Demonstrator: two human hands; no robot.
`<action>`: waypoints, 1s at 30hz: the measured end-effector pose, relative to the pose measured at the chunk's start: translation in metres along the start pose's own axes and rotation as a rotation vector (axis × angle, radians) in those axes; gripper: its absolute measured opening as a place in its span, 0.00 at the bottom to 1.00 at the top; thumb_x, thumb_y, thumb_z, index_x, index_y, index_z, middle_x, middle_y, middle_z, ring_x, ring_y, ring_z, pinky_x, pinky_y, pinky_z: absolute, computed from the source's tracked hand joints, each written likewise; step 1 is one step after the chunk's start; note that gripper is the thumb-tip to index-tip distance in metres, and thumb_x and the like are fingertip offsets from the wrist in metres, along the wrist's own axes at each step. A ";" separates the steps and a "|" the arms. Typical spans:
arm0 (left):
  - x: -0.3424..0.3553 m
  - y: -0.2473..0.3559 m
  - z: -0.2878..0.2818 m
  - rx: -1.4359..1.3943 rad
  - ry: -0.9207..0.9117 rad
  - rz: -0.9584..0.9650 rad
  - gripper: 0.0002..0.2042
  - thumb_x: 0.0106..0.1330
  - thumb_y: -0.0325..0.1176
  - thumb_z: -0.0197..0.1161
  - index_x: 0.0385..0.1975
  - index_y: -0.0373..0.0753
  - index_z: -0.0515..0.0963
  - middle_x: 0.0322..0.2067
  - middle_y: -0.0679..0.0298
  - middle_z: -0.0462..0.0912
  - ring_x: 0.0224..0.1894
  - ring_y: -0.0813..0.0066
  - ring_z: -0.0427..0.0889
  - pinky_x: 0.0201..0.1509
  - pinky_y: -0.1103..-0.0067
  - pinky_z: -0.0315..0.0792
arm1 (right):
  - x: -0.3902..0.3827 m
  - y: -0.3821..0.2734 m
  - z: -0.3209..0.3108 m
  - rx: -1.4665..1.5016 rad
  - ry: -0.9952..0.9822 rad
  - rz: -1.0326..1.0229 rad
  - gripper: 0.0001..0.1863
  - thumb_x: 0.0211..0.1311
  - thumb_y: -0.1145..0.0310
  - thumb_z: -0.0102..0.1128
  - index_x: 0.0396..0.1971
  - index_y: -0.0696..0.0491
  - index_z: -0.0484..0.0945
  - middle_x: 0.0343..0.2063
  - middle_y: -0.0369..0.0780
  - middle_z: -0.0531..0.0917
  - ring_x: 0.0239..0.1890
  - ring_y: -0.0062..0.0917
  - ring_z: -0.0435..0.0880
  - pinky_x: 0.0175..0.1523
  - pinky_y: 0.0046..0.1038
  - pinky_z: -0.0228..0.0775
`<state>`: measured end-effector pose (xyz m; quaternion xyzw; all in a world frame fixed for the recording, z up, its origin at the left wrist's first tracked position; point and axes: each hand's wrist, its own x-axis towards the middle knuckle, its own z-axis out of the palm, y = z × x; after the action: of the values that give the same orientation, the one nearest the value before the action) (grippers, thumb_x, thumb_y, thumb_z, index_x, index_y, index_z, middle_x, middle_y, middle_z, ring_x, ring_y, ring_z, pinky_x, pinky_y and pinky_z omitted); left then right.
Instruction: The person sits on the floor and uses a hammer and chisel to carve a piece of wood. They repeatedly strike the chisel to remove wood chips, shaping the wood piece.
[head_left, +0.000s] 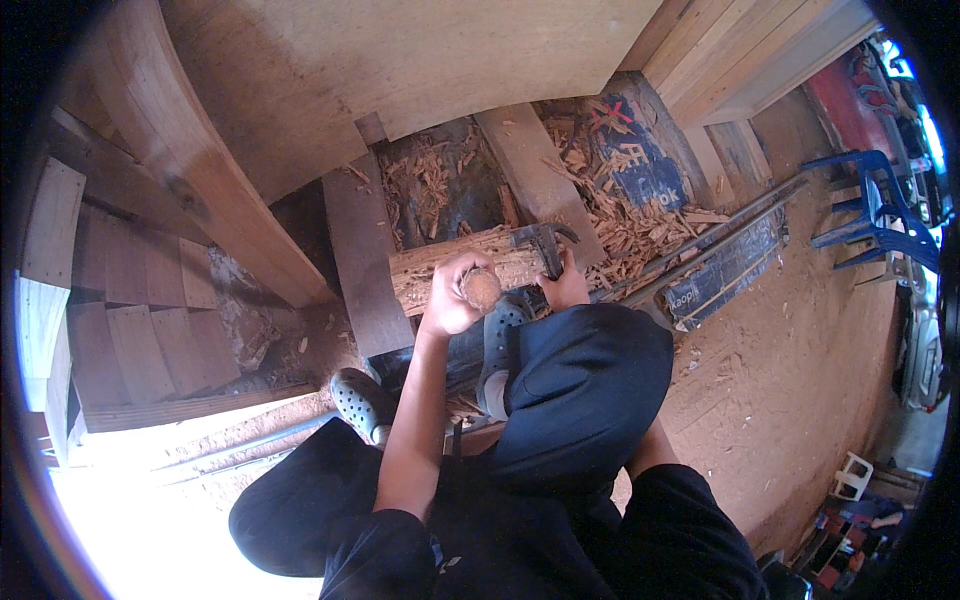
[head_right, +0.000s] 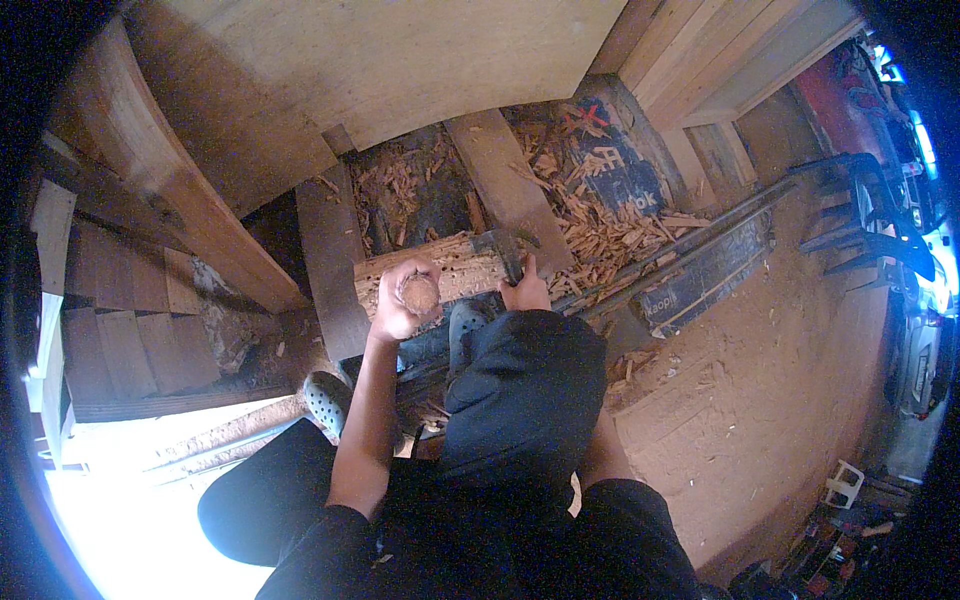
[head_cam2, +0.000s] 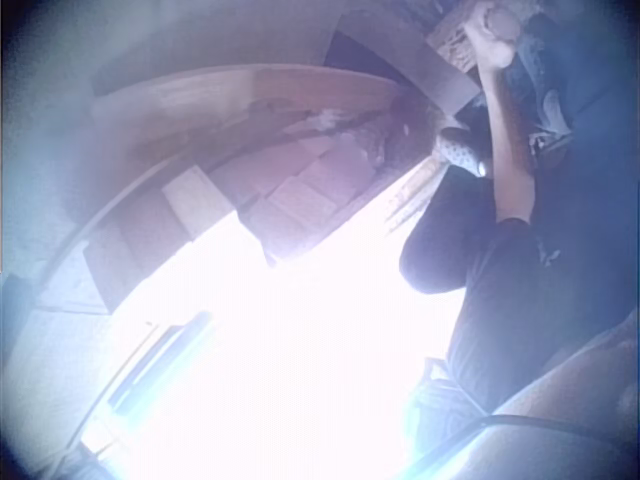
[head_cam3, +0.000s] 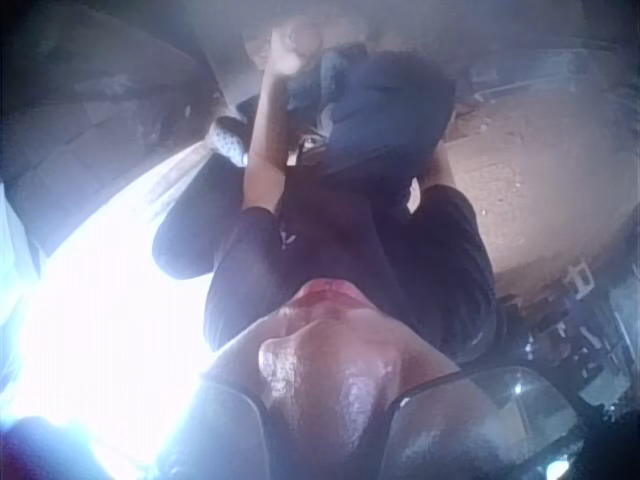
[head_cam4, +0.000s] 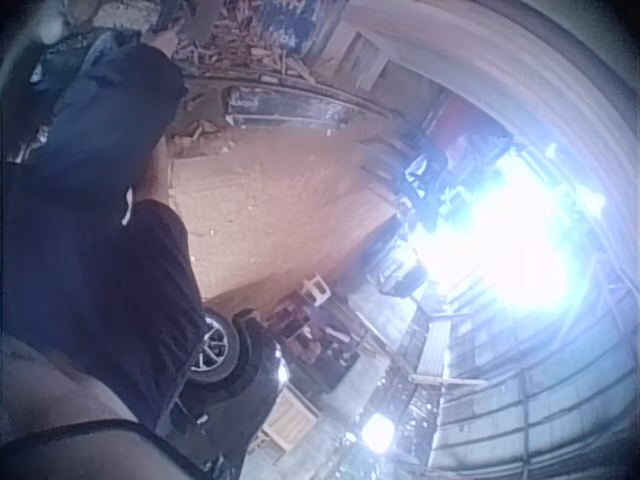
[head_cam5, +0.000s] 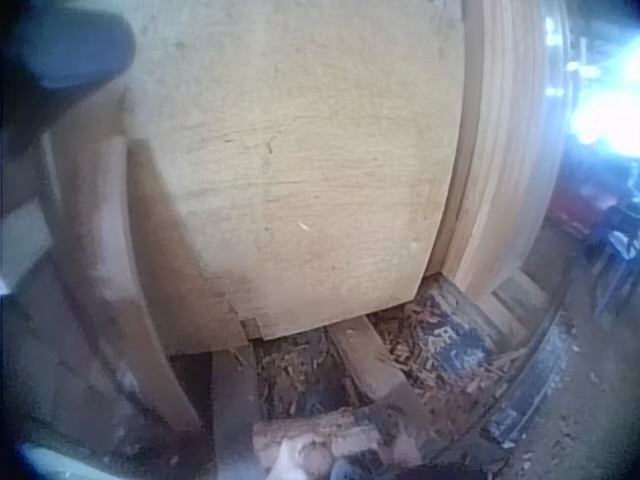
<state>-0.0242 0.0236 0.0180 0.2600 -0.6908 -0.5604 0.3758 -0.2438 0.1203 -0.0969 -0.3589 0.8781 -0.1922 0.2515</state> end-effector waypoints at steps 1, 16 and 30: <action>0.000 0.000 0.000 0.000 0.000 -0.002 0.18 0.31 0.23 0.67 0.28 0.38 0.73 0.27 0.66 0.76 0.30 0.74 0.75 0.38 0.78 0.69 | 0.000 -0.001 -0.001 -0.001 0.000 0.003 0.45 0.46 0.56 0.64 0.63 0.54 0.53 0.34 0.59 0.79 0.39 0.53 0.79 0.45 0.46 0.71; 0.000 0.000 -0.001 -0.028 -0.004 -0.004 0.18 0.31 0.23 0.67 0.27 0.38 0.73 0.26 0.66 0.75 0.29 0.75 0.75 0.37 0.79 0.69 | -0.007 -0.015 -0.007 0.018 0.032 0.051 0.33 0.46 0.63 0.66 0.52 0.56 0.63 0.39 0.55 0.80 0.44 0.51 0.77 0.47 0.41 0.70; 0.000 0.002 0.000 -0.042 0.008 -0.026 0.19 0.30 0.22 0.67 0.28 0.38 0.74 0.27 0.65 0.76 0.31 0.74 0.76 0.40 0.78 0.69 | -0.003 -0.008 -0.007 -0.011 -0.047 0.041 0.46 0.48 0.57 0.63 0.65 0.55 0.50 0.38 0.59 0.79 0.43 0.52 0.78 0.49 0.44 0.71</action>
<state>-0.0241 0.0245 0.0200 0.2631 -0.6742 -0.5784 0.3765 -0.2415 0.1178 -0.0864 -0.3466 0.8801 -0.1738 0.2740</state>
